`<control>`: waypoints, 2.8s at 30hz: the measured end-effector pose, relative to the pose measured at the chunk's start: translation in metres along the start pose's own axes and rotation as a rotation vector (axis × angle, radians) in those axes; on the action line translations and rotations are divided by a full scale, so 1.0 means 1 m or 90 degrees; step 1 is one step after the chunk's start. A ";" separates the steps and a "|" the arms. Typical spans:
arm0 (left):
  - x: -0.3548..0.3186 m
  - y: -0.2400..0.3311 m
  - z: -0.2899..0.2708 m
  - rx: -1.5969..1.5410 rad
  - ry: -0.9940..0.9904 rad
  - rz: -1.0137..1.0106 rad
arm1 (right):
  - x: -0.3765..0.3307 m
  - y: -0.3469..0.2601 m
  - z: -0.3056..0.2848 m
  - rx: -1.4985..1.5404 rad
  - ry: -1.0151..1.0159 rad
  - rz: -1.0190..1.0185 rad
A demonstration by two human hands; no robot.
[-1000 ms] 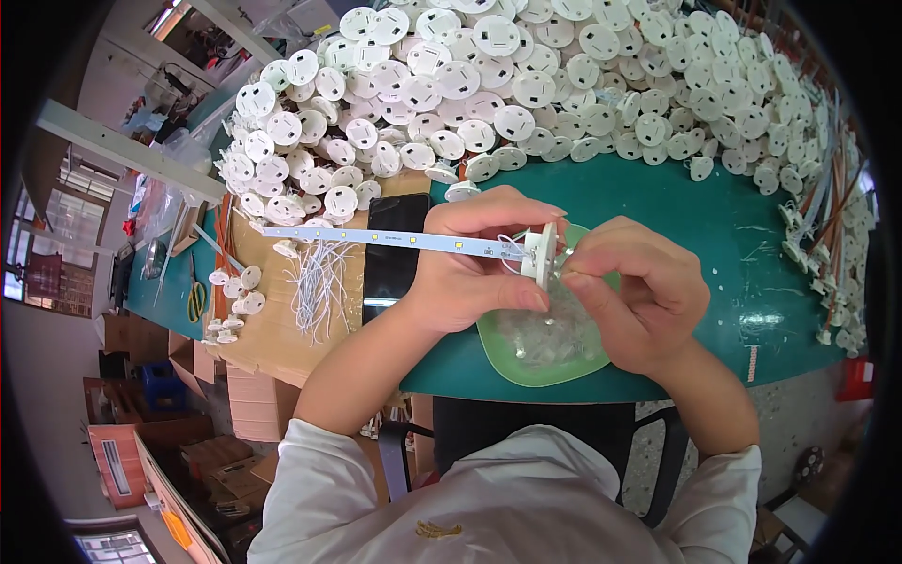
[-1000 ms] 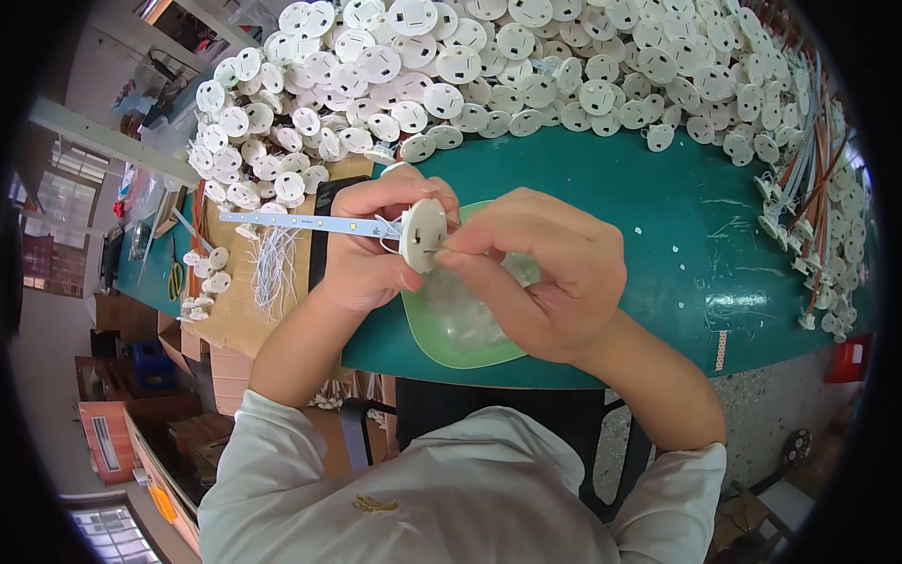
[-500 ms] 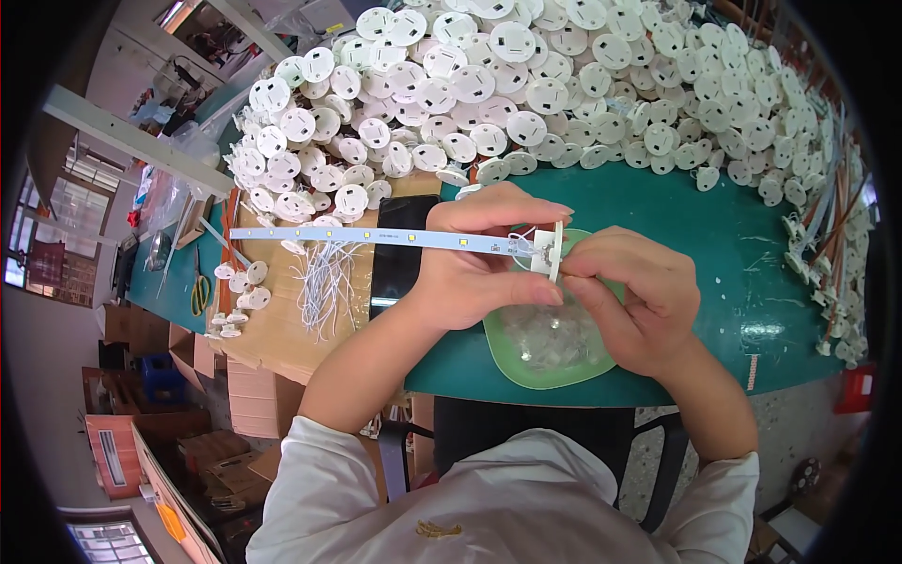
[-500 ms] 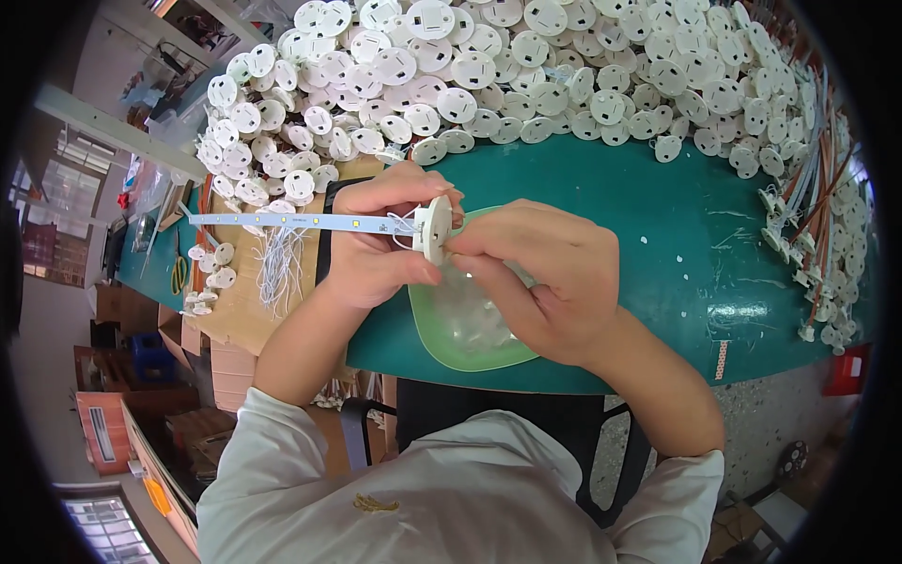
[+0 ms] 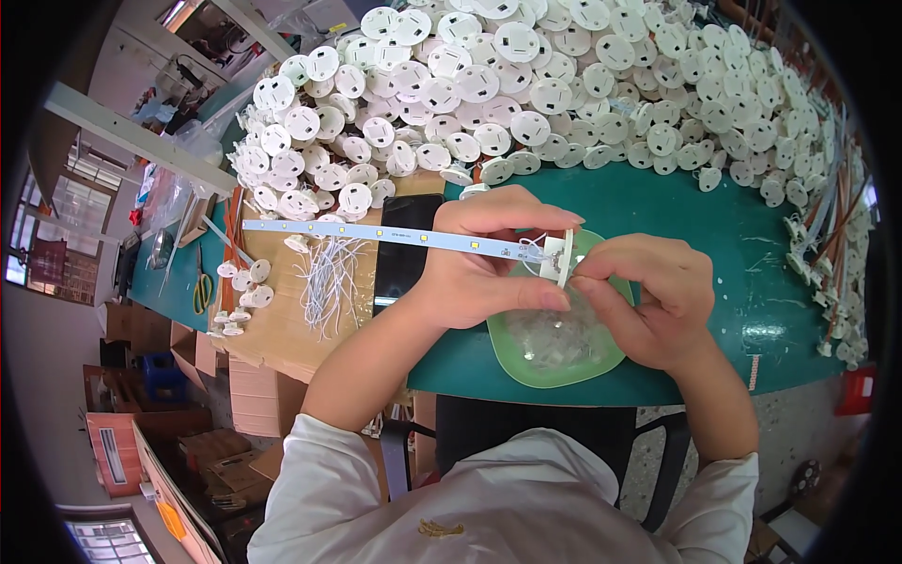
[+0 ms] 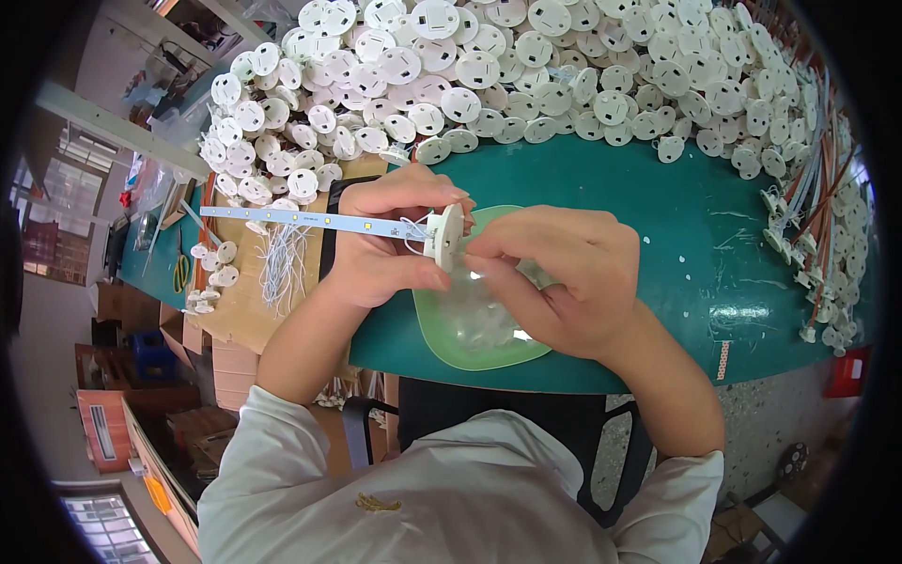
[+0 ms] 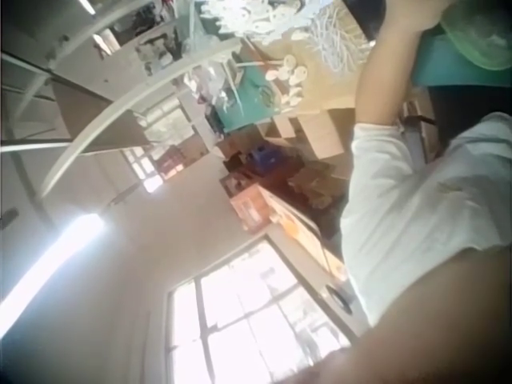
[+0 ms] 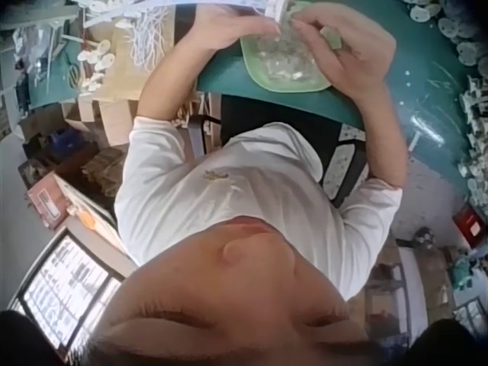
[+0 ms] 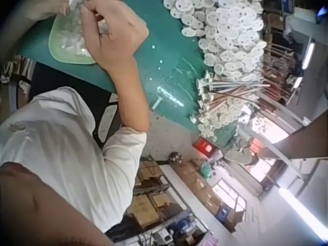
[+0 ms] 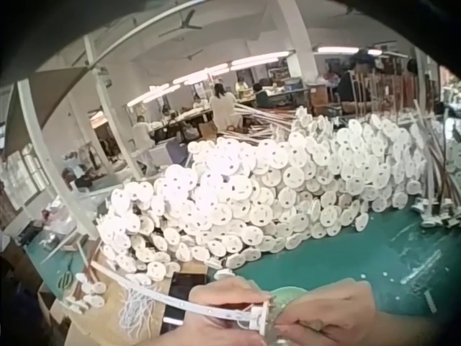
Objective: Assembling plastic decorative lights by attaching pieces to an LED tube.
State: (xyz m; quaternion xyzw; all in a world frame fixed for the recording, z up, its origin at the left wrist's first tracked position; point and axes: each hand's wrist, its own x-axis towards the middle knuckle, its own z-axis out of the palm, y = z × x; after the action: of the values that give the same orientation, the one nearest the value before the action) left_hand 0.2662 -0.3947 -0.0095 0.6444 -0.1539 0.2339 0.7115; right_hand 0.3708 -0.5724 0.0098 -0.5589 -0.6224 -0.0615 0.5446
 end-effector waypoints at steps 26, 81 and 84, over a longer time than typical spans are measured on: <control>-0.007 -0.001 0.006 -0.045 0.081 -0.094 | -0.002 -0.008 0.025 0.253 0.089 0.269; -0.130 0.232 -0.254 1.090 0.355 -0.951 | -0.009 0.071 -0.001 -0.245 0.039 0.079; -0.094 0.217 -0.209 1.652 0.162 -0.583 | -0.008 0.072 0.002 -0.285 0.014 0.049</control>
State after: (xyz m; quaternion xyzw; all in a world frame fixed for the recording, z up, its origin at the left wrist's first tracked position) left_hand 0.0541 -0.1879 0.0992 0.8065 0.4606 0.0128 -0.3704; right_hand 0.4224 -0.5498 -0.0357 -0.6885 -0.5653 -0.1832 0.4158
